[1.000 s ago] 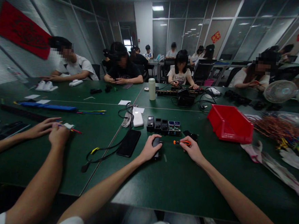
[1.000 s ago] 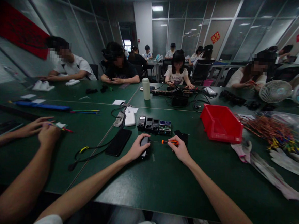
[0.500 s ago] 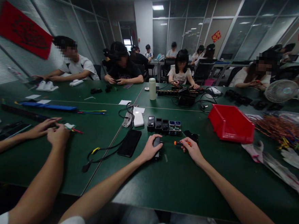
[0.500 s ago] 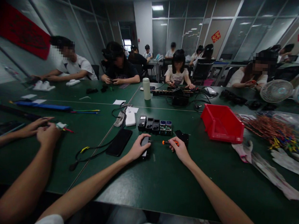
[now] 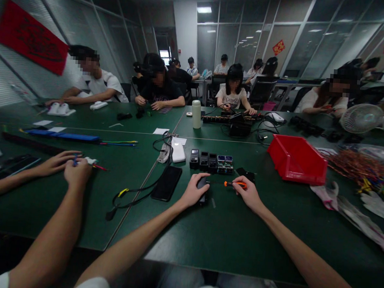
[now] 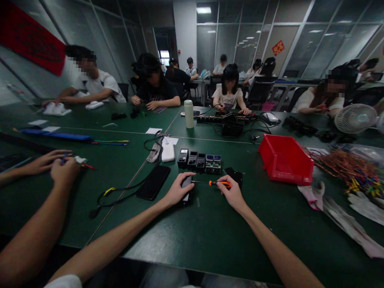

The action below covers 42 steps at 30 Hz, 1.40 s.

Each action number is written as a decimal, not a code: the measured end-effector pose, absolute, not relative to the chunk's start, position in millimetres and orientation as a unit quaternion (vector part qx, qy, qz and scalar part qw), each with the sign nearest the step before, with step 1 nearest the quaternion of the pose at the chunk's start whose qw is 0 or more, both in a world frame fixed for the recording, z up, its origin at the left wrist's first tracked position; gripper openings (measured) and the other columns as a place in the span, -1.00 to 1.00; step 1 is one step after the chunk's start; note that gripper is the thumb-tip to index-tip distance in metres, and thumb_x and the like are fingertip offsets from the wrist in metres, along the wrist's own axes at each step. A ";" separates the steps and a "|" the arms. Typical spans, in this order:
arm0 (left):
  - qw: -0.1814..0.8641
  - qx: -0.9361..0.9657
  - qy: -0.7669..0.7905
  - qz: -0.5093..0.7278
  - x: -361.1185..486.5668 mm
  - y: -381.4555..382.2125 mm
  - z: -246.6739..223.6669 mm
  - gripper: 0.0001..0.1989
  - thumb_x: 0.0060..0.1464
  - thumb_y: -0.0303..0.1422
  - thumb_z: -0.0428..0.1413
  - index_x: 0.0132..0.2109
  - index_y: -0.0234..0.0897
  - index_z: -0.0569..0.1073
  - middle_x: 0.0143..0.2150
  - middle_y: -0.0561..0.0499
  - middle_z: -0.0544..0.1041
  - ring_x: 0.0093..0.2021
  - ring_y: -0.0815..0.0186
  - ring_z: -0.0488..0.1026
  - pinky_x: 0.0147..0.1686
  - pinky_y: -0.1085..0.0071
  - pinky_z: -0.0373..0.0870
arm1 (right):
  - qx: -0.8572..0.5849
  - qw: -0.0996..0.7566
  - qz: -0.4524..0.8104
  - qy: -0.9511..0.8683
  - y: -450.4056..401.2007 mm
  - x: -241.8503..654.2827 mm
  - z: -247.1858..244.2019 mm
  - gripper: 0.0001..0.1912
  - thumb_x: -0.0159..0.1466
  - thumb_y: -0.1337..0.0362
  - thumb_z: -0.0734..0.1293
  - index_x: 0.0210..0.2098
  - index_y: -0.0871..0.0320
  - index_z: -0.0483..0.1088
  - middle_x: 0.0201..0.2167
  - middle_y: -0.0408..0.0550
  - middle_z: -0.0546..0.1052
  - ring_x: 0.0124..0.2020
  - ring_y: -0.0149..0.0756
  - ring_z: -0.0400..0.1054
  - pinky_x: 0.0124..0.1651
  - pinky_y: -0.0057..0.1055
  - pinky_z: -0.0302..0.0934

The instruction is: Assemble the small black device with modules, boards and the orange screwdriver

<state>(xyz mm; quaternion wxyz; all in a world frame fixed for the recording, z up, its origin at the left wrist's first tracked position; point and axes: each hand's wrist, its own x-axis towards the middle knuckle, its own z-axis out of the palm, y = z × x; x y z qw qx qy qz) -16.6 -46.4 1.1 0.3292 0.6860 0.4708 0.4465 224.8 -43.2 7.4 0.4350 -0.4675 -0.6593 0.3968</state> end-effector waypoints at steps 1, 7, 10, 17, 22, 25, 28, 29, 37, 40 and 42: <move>0.329 0.684 0.474 0.446 -16.5 -46.2 1.0 -0.63 0.00 -0.39 0.07 0.01 -0.12 0.35 -0.07 0.00 0.35 -0.03 0.28 0.29 0.07 0.28 0.16 | -0.468 0.436 0.392 -0.661 -43.1 224.8 7.5 -0.72 0.18 0.05 0.25 -0.30 0.15 0.33 -0.48 -0.13 0.37 -0.52 -0.37 0.25 -0.45 -0.40 0.16; 0.326 0.679 0.486 0.443 -17.0 -44.9 0.6 -0.66 0.00 -0.37 0.07 -0.02 -0.14 0.36 -0.08 0.00 0.35 -0.05 0.28 0.30 0.05 0.31 0.17 | -0.456 0.444 0.362 -0.681 -42.4 225.7 9.9 -0.77 0.14 0.10 0.30 -0.34 0.15 0.35 -0.34 -0.06 0.39 -0.35 -0.28 0.29 -0.31 -0.35 0.21; 0.328 0.683 0.479 0.443 -17.6 -44.6 -0.1 -0.67 0.01 -0.36 0.07 -0.02 -0.13 0.36 -0.08 0.00 0.35 -0.05 0.28 0.30 0.04 0.31 0.17 | -0.459 0.446 0.393 -0.660 -42.9 224.9 9.8 -0.76 0.14 0.09 0.30 -0.33 0.14 0.35 -0.37 -0.09 0.38 -0.40 -0.31 0.28 -0.32 -0.35 0.20; 0.329 0.694 0.469 0.437 -18.3 -44.7 0.5 -0.67 0.01 -0.37 0.07 -0.02 -0.14 0.35 -0.08 0.00 0.34 -0.04 0.28 0.29 0.06 0.31 0.16 | -0.415 0.504 0.561 -0.508 -40.3 218.0 0.4 -0.67 0.22 0.00 0.18 -0.24 0.13 0.29 -0.51 -0.14 0.33 -0.53 -0.38 0.22 -0.47 -0.41 0.16; 0.328 0.689 0.472 0.442 -17.5 -45.0 0.7 -0.69 0.00 -0.40 0.07 -0.05 -0.15 0.36 -0.08 0.00 0.35 -0.05 0.27 0.30 0.05 0.30 0.16 | -0.452 0.475 0.535 -0.534 -38.8 219.9 -3.4 -0.66 0.19 -0.02 0.22 -0.35 0.15 0.29 -0.70 -0.28 0.14 -0.68 -0.48 0.03 -0.57 -0.46 0.07; 0.328 0.689 0.473 0.439 -16.9 -44.5 0.2 -0.70 -0.02 -0.42 0.06 -0.08 -0.16 0.37 -0.10 0.01 0.35 -0.06 0.27 0.30 0.04 0.31 0.17 | -0.461 0.471 0.500 -0.562 -40.3 221.0 -0.6 -0.68 0.15 0.01 0.28 -0.36 0.16 0.28 -0.67 -0.26 0.20 -0.65 -0.46 0.09 -0.54 -0.46 0.09; 0.326 0.689 0.478 0.437 -17.1 -42.8 -0.4 -0.73 -0.03 -0.42 0.07 -0.12 -0.18 0.38 -0.14 0.02 0.36 -0.10 0.27 0.31 0.00 0.32 0.19 | -0.459 0.471 0.477 -0.583 -42.2 220.8 3.1 -0.69 0.16 0.02 0.27 -0.33 0.16 0.29 -0.64 -0.22 0.27 -0.61 -0.44 0.15 -0.53 -0.47 0.09; 0.324 0.688 0.481 0.437 -17.5 -42.0 -0.6 -0.74 -0.04 -0.41 0.08 -0.13 -0.19 0.38 -0.15 0.02 0.37 -0.11 0.28 0.31 -0.02 0.33 0.20 | -0.457 0.468 0.472 -0.591 -42.7 220.5 3.9 -0.70 0.16 0.03 0.27 -0.32 0.16 0.29 -0.63 -0.22 0.29 -0.60 -0.43 0.17 -0.52 -0.47 0.09; 0.326 0.674 0.491 0.446 -19.0 -38.0 -3.6 -0.76 -0.06 -0.46 0.07 -0.17 -0.21 0.38 -0.18 0.03 0.38 -0.14 0.30 0.31 -0.05 0.37 0.20 | -0.447 0.444 0.454 -0.630 -43.1 220.2 3.9 -0.74 0.19 0.08 0.26 -0.28 0.16 0.30 -0.57 -0.17 0.36 -0.55 -0.41 0.24 -0.47 -0.44 0.16; 0.330 0.670 0.492 0.447 -17.9 -38.0 -4.3 -0.75 -0.07 -0.47 0.06 -0.17 -0.21 0.38 -0.17 0.03 0.37 -0.13 0.30 0.31 -0.04 0.37 0.19 | -0.445 0.439 0.450 -0.638 -42.6 221.8 4.2 -0.75 0.19 0.10 0.26 -0.27 0.16 0.30 -0.53 -0.15 0.37 -0.51 -0.38 0.27 -0.44 -0.42 0.19; 0.333 0.668 0.495 0.444 -17.5 -38.0 -4.0 -0.75 -0.07 -0.48 0.06 -0.17 -0.21 0.38 -0.17 0.03 0.37 -0.13 0.30 0.31 -0.04 0.37 0.19 | -0.441 0.438 0.448 -0.643 -42.0 222.9 3.9 -0.75 0.19 0.11 0.27 -0.25 0.15 0.30 -0.51 -0.15 0.37 -0.49 -0.38 0.27 -0.44 -0.42 0.20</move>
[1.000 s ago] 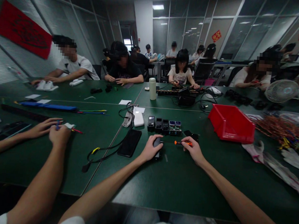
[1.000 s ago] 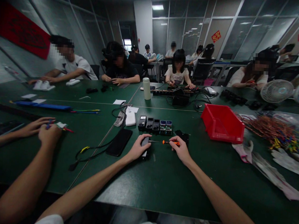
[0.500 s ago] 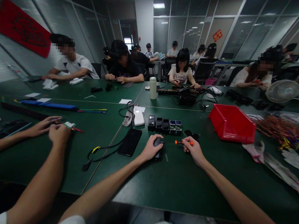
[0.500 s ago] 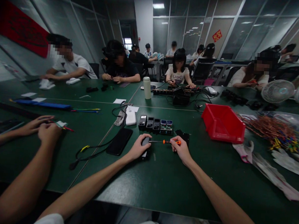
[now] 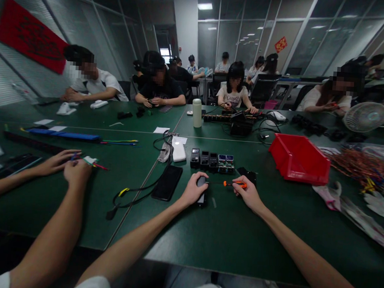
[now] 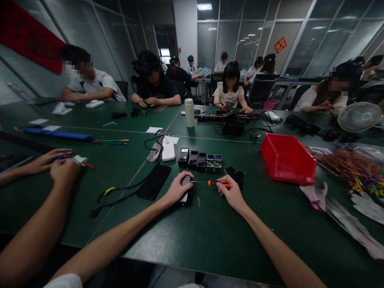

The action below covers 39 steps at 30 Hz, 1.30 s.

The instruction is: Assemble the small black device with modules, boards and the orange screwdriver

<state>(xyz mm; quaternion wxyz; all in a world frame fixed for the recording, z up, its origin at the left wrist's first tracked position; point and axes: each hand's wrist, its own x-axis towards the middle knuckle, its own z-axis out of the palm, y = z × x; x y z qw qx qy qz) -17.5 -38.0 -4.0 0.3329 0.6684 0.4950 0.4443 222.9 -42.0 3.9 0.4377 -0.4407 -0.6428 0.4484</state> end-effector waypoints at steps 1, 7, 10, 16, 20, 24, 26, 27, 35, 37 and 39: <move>0.334 0.669 0.496 0.443 -17.5 -38.0 -3.7 -0.74 -0.07 -0.48 0.06 -0.16 -0.21 0.38 -0.17 0.03 0.37 -0.13 0.30 0.31 -0.04 0.36 0.19 | -0.439 0.438 0.447 -0.645 -41.6 223.3 3.5 -0.75 0.19 0.11 0.27 -0.25 0.15 0.30 -0.50 -0.14 0.37 -0.49 -0.38 0.27 -0.44 -0.41 0.20; 0.333 0.671 0.494 0.442 -17.2 -38.5 -2.1 -0.75 -0.06 -0.48 0.05 -0.16 -0.21 0.38 -0.16 0.02 0.37 -0.12 0.29 0.31 -0.03 0.36 0.19 | -0.436 0.443 0.426 -0.657 -39.7 225.1 0.0 -0.78 0.16 0.14 0.30 -0.27 0.14 0.31 -0.42 -0.14 0.33 -0.49 -0.40 0.25 -0.44 -0.42 0.20; 0.332 0.672 0.492 0.443 -16.7 -38.8 -2.5 -0.75 -0.06 -0.47 0.05 -0.16 -0.21 0.38 -0.16 0.02 0.37 -0.12 0.29 0.31 -0.03 0.36 0.19 | -0.429 0.441 0.421 -0.666 -40.2 226.0 0.9 -0.81 0.17 0.16 0.30 -0.29 0.14 0.31 -0.36 -0.12 0.33 -0.47 -0.40 0.25 -0.43 -0.41 0.20; 0.331 0.671 0.494 0.443 -16.7 -38.0 -4.4 -0.75 -0.06 -0.47 0.05 -0.16 -0.21 0.38 -0.16 0.03 0.37 -0.12 0.29 0.31 -0.04 0.35 0.19 | -0.423 0.429 0.422 -0.677 -41.1 227.9 4.0 -0.84 0.18 0.20 0.29 -0.30 0.14 0.31 -0.32 -0.10 0.35 -0.44 -0.38 0.27 -0.39 -0.38 0.22; 0.333 0.667 0.500 0.440 -17.2 -37.2 -5.7 -0.74 -0.07 -0.47 0.06 -0.16 -0.21 0.38 -0.17 0.03 0.37 -0.12 0.29 0.31 -0.05 0.36 0.20 | -0.410 0.434 0.396 -0.697 -41.1 228.5 8.2 -0.89 0.17 0.24 0.29 -0.34 0.14 0.33 -0.31 -0.09 0.37 -0.31 -0.31 0.30 -0.21 -0.30 0.22; 0.336 0.665 0.501 0.440 -17.4 -37.5 -6.1 -0.74 -0.07 -0.46 0.06 -0.16 -0.19 0.37 -0.16 0.04 0.37 -0.11 0.29 0.31 -0.04 0.36 0.19 | -0.402 0.441 0.390 -0.702 -42.6 227.9 12.0 -0.91 0.16 0.25 0.31 -0.36 0.13 0.35 -0.32 -0.09 0.38 -0.26 -0.28 0.29 -0.11 -0.26 0.18; 0.336 0.665 0.501 0.441 -17.3 -38.0 -5.4 -0.75 -0.06 -0.46 0.06 -0.16 -0.19 0.38 -0.16 0.04 0.37 -0.11 0.29 0.31 -0.03 0.36 0.18 | -0.410 0.439 0.415 -0.683 -43.7 226.8 11.3 -0.87 0.16 0.22 0.31 -0.33 0.13 0.35 -0.32 -0.09 0.38 -0.31 -0.31 0.29 -0.19 -0.29 0.20; 0.335 0.665 0.500 0.442 -17.2 -38.4 -4.8 -0.75 -0.06 -0.45 0.06 -0.16 -0.19 0.38 -0.16 0.04 0.37 -0.11 0.29 0.31 -0.03 0.36 0.18 | -0.414 0.442 0.437 -0.665 -44.1 225.9 10.3 -0.84 0.16 0.20 0.30 -0.30 0.13 0.35 -0.32 -0.09 0.37 -0.35 -0.32 0.29 -0.25 -0.31 0.21; 0.330 0.667 0.500 0.442 -15.0 -41.4 -0.6 -0.75 -0.03 -0.42 0.06 -0.13 -0.20 0.38 -0.15 0.03 0.38 -0.12 0.30 0.32 -0.04 0.36 0.20 | -0.388 0.475 0.617 -0.493 -42.1 220.2 2.8 -0.69 0.23 0.06 0.20 -0.16 0.14 0.28 -0.47 -0.12 0.37 -0.50 -0.38 0.27 -0.43 -0.42 0.17; 0.326 0.670 0.498 0.445 -14.6 -42.1 -0.1 -0.74 -0.03 -0.41 0.06 -0.12 -0.20 0.39 -0.14 0.02 0.39 -0.11 0.29 0.32 -0.03 0.35 0.20 | -0.404 0.470 0.606 -0.499 -40.9 220.4 1.0 -0.68 0.22 0.03 0.20 -0.22 0.15 0.30 -0.59 -0.19 0.30 -0.60 -0.44 0.18 -0.50 -0.44 0.13; 0.324 0.671 0.496 0.444 -14.5 -42.7 0.5 -0.75 -0.02 -0.40 0.07 -0.12 -0.20 0.39 -0.14 0.02 0.39 -0.11 0.29 0.33 -0.03 0.35 0.20 | -0.429 0.460 0.583 -0.514 -40.2 220.9 -1.0 -0.67 0.21 0.00 0.21 -0.29 0.15 0.31 -0.68 -0.28 0.18 -0.68 -0.48 0.07 -0.55 -0.46 0.09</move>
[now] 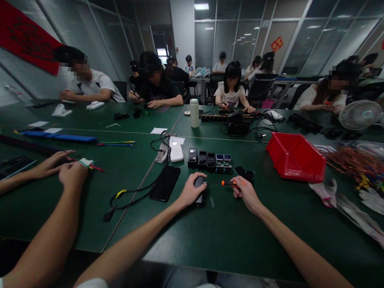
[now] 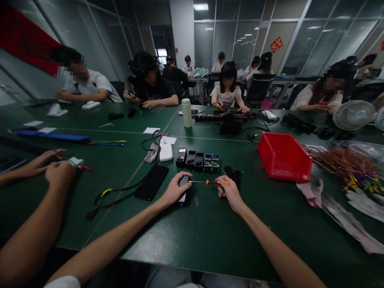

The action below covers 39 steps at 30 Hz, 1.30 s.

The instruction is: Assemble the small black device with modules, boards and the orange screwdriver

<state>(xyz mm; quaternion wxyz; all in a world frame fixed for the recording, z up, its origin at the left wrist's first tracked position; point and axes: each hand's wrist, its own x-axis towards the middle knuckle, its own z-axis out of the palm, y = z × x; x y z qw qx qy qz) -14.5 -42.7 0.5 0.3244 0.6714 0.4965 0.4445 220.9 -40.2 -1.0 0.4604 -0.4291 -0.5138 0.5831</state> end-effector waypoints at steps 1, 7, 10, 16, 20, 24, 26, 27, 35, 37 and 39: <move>0.324 0.672 0.496 0.443 -14.5 -43.0 0.8 -0.75 -0.02 -0.39 0.07 -0.12 -0.20 0.39 -0.14 0.01 0.39 -0.11 0.29 0.33 -0.03 0.35 0.21 | -0.440 0.457 0.569 -0.523 -40.1 221.0 -1.9 -0.67 0.19 0.00 0.23 -0.31 0.15 0.30 -0.70 -0.30 0.15 -0.69 -0.49 0.03 -0.56 -0.47 0.08; 0.320 0.675 0.493 0.446 -15.0 -44.1 1.7 -0.75 -0.01 -0.36 0.08 -0.12 -0.21 0.39 -0.14 0.00 0.39 -0.11 0.28 0.33 -0.03 0.33 0.21 | -0.460 0.465 0.496 -0.571 -41.5 220.3 -1.8 -0.69 0.15 0.03 0.29 -0.32 0.16 0.29 -0.62 -0.23 0.27 -0.60 -0.44 0.18 -0.53 -0.48 0.12; 0.317 0.677 0.492 0.446 -14.7 -43.6 0.2 -0.75 0.00 -0.35 0.07 -0.11 -0.20 0.38 -0.13 0.00 0.39 -0.10 0.28 0.33 -0.02 0.33 0.21 | -0.459 0.471 0.477 -0.583 -42.1 219.7 -0.4 -0.69 0.15 0.03 0.29 -0.31 0.16 0.30 -0.59 -0.20 0.31 -0.56 -0.42 0.22 -0.50 -0.46 0.16; 0.321 0.673 0.494 0.448 -15.1 -41.5 -2.5 -0.78 0.04 -0.37 0.03 -0.11 -0.21 0.38 -0.13 0.00 0.39 -0.09 0.29 0.33 0.01 0.34 0.19 | -0.453 0.475 0.460 -0.599 -42.2 220.9 2.0 -0.69 0.14 0.03 0.30 -0.28 0.15 0.31 -0.47 -0.13 0.38 -0.49 -0.38 0.27 -0.44 -0.42 0.21; 0.327 0.669 0.494 0.450 -15.7 -41.2 -2.2 -0.78 0.06 -0.37 0.01 -0.12 -0.20 0.39 -0.13 0.00 0.40 -0.08 0.28 0.33 0.01 0.33 0.19 | -0.455 0.472 0.443 -0.612 -41.9 222.7 1.9 -0.70 0.12 0.05 0.32 -0.33 0.15 0.32 -0.44 -0.13 0.37 -0.49 -0.38 0.27 -0.43 -0.40 0.21; 0.334 0.665 0.494 0.450 -15.6 -42.0 -0.5 -0.79 0.06 -0.37 0.01 -0.12 -0.20 0.39 -0.13 0.01 0.40 -0.08 0.29 0.33 0.02 0.35 0.18 | -0.454 0.465 0.459 -0.605 -41.2 222.7 -1.7 -0.71 0.11 0.06 0.32 -0.33 0.15 0.31 -0.49 -0.16 0.35 -0.51 -0.38 0.26 -0.45 -0.41 0.20; 0.339 0.662 0.496 0.448 -15.3 -42.3 0.5 -0.79 0.06 -0.37 0.01 -0.12 -0.20 0.39 -0.13 0.01 0.40 -0.08 0.29 0.33 0.02 0.35 0.18 | -0.452 0.470 0.483 -0.585 -40.5 221.8 -3.3 -0.69 0.12 0.04 0.30 -0.29 0.15 0.30 -0.51 -0.16 0.35 -0.51 -0.38 0.26 -0.46 -0.42 0.19; 0.340 0.660 0.499 0.446 -15.1 -42.4 0.8 -0.79 0.06 -0.37 0.01 -0.12 -0.20 0.39 -0.13 0.01 0.40 -0.08 0.29 0.33 0.02 0.35 0.18 | -0.450 0.473 0.497 -0.572 -40.1 221.3 -3.5 -0.67 0.13 0.03 0.29 -0.26 0.15 0.30 -0.51 -0.15 0.36 -0.52 -0.38 0.27 -0.47 -0.42 0.18; 0.338 0.665 0.491 0.450 -15.6 -40.9 -2.4 -0.79 0.05 -0.38 0.01 -0.12 -0.20 0.39 -0.12 0.00 0.39 -0.08 0.28 0.32 0.02 0.34 0.18 | -0.435 0.459 0.567 -0.528 -41.7 220.0 3.9 -0.64 0.20 -0.01 0.20 -0.26 0.17 0.34 -0.53 -0.11 0.40 -0.54 -0.39 0.29 -0.48 -0.45 0.17; 0.338 0.665 0.490 0.451 -15.7 -40.7 -3.1 -0.79 0.06 -0.36 0.00 -0.12 -0.19 0.39 -0.13 0.01 0.39 -0.08 0.28 0.32 0.02 0.34 0.18 | -0.450 0.449 0.552 -0.540 -42.0 219.4 3.2 -0.63 0.21 -0.02 0.19 -0.30 0.17 0.35 -0.62 -0.16 0.35 -0.63 -0.44 0.21 -0.57 -0.49 0.08; 0.340 0.662 0.492 0.451 -15.7 -40.4 -3.3 -0.80 0.09 -0.35 -0.03 -0.13 -0.19 0.40 -0.14 0.01 0.40 -0.08 0.29 0.32 0.02 0.34 0.18 | -0.468 0.439 0.532 -0.552 -41.9 218.5 1.6 -0.61 0.20 -0.04 0.19 -0.36 0.18 0.35 -0.72 -0.24 0.22 -0.72 -0.50 0.06 -0.65 -0.52 -0.07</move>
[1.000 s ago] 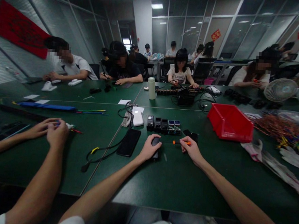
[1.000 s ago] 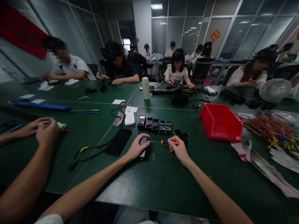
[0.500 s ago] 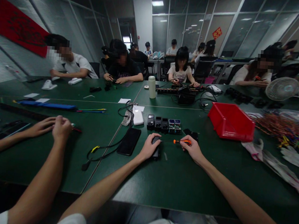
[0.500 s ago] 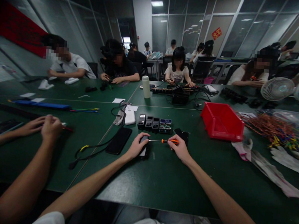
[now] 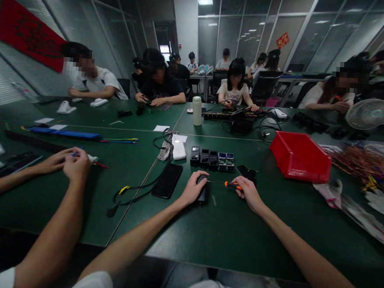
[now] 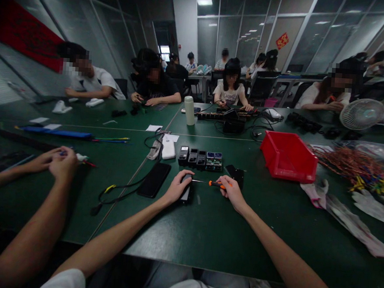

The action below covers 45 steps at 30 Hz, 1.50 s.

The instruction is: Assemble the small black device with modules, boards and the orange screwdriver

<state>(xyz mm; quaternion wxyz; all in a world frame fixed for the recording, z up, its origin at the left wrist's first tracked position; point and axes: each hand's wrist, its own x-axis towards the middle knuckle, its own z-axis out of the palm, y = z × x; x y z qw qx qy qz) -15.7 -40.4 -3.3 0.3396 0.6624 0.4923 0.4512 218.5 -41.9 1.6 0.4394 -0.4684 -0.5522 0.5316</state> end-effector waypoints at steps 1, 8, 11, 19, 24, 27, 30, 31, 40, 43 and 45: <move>0.340 0.660 0.494 0.451 -15.6 -40.2 -3.4 -0.79 0.11 -0.35 -0.05 -0.13 -0.19 0.40 -0.14 0.01 0.40 -0.08 0.29 0.32 0.02 0.35 0.18 | -0.475 0.438 0.523 -0.556 -41.7 218.1 0.9 -0.61 0.20 -0.05 0.19 -0.39 0.18 0.35 -0.74 -0.27 0.16 -0.74 -0.51 0.00 -0.66 -0.52 -0.13; 0.341 0.659 0.496 0.452 -16.4 -38.2 -4.8 -0.77 0.15 -0.35 -0.11 -0.14 -0.19 0.41 -0.15 0.01 0.41 -0.08 0.30 0.32 0.02 0.35 0.18 | -0.488 0.454 0.459 -0.588 -42.1 218.8 1.2 -0.67 0.15 -0.01 0.27 -0.44 0.16 0.31 -0.68 -0.23 0.25 -0.66 -0.47 0.09 -0.60 -0.50 -0.05; 0.342 0.661 0.487 0.456 -17.1 -37.8 -6.1 -0.77 0.15 -0.33 -0.11 -0.13 -0.19 0.40 -0.14 0.01 0.40 -0.07 0.29 0.32 0.02 0.34 0.17 | -0.485 0.457 0.441 -0.601 -42.2 220.4 1.6 -0.69 0.15 0.01 0.27 -0.41 0.15 0.32 -0.61 -0.19 0.32 -0.61 -0.43 0.15 -0.54 -0.47 0.04; 0.343 0.658 0.490 0.457 -16.6 -38.4 -6.4 -0.78 0.13 -0.34 -0.08 -0.13 -0.19 0.40 -0.14 0.00 0.40 -0.08 0.29 0.32 0.02 0.34 0.18 | -0.473 0.467 0.408 -0.626 -41.7 222.1 1.7 -0.73 0.14 0.05 0.30 -0.35 0.14 0.32 -0.50 -0.15 0.33 -0.53 -0.38 0.20 -0.48 -0.43 0.11; 0.346 0.659 0.486 0.459 -16.8 -38.9 -5.8 -0.78 0.12 -0.34 -0.07 -0.12 -0.19 0.40 -0.14 0.00 0.40 -0.08 0.29 0.32 0.02 0.35 0.17 | -0.466 0.471 0.423 -0.618 -44.7 222.0 4.9 -0.74 0.14 0.09 0.31 -0.28 0.13 0.31 -0.36 -0.12 0.34 -0.48 -0.40 0.23 -0.45 -0.44 0.15; 0.346 0.662 0.481 0.459 -17.1 -38.7 -6.7 -0.78 0.11 -0.35 -0.06 -0.11 -0.19 0.39 -0.13 0.00 0.39 -0.08 0.29 0.32 0.02 0.35 0.17 | -0.460 0.477 0.462 -0.590 -44.0 221.2 3.6 -0.69 0.12 0.09 0.33 -0.21 0.12 0.29 -0.36 -0.13 0.35 -0.48 -0.41 0.24 -0.46 -0.46 0.17; 0.344 0.665 0.482 0.456 -17.5 -39.1 -6.9 -0.78 0.10 -0.35 -0.05 -0.11 -0.20 0.38 -0.13 0.00 0.39 -0.07 0.29 0.31 0.03 0.34 0.16 | -0.453 0.460 0.503 -0.575 -41.0 221.4 -0.4 -0.70 0.15 0.06 0.29 -0.25 0.15 0.30 -0.49 -0.17 0.33 -0.57 -0.46 0.19 -0.53 -0.50 0.09; 0.343 0.666 0.483 0.455 -17.5 -39.2 -6.7 -0.78 0.10 -0.35 -0.05 -0.11 -0.20 0.38 -0.13 0.00 0.39 -0.07 0.29 0.31 0.03 0.34 0.16 | -0.456 0.450 0.508 -0.575 -40.1 221.8 -1.7 -0.70 0.17 0.04 0.26 -0.29 0.16 0.31 -0.53 -0.19 0.32 -0.61 -0.49 0.16 -0.57 -0.52 0.04; 0.342 0.668 0.482 0.452 -17.7 -40.1 -4.4 -0.78 0.08 -0.37 -0.02 -0.10 -0.20 0.37 -0.11 0.00 0.38 -0.06 0.28 0.31 0.04 0.34 0.15 | -0.487 0.437 0.468 -0.594 -41.2 221.7 -0.9 -0.69 0.15 0.01 0.27 -0.37 0.16 0.32 -0.62 -0.23 0.25 -0.63 -0.49 0.09 -0.60 -0.53 -0.06; 0.346 0.668 0.479 0.452 -17.9 -40.2 -4.9 -0.77 0.08 -0.37 -0.02 -0.09 -0.20 0.37 -0.11 0.00 0.38 -0.06 0.28 0.31 0.04 0.35 0.15 | -0.489 0.447 0.450 -0.599 -41.0 221.2 -0.2 -0.70 0.14 0.03 0.29 -0.37 0.16 0.32 -0.57 -0.20 0.29 -0.58 -0.46 0.14 -0.56 -0.51 0.00; 0.347 0.669 0.479 0.451 -18.0 -40.0 -5.3 -0.77 0.08 -0.37 -0.02 -0.10 -0.20 0.37 -0.11 0.00 0.38 -0.06 0.28 0.31 0.04 0.35 0.15 | -0.487 0.445 0.448 -0.603 -40.9 221.3 0.2 -0.70 0.14 0.03 0.29 -0.38 0.16 0.32 -0.56 -0.19 0.30 -0.57 -0.45 0.16 -0.54 -0.50 0.03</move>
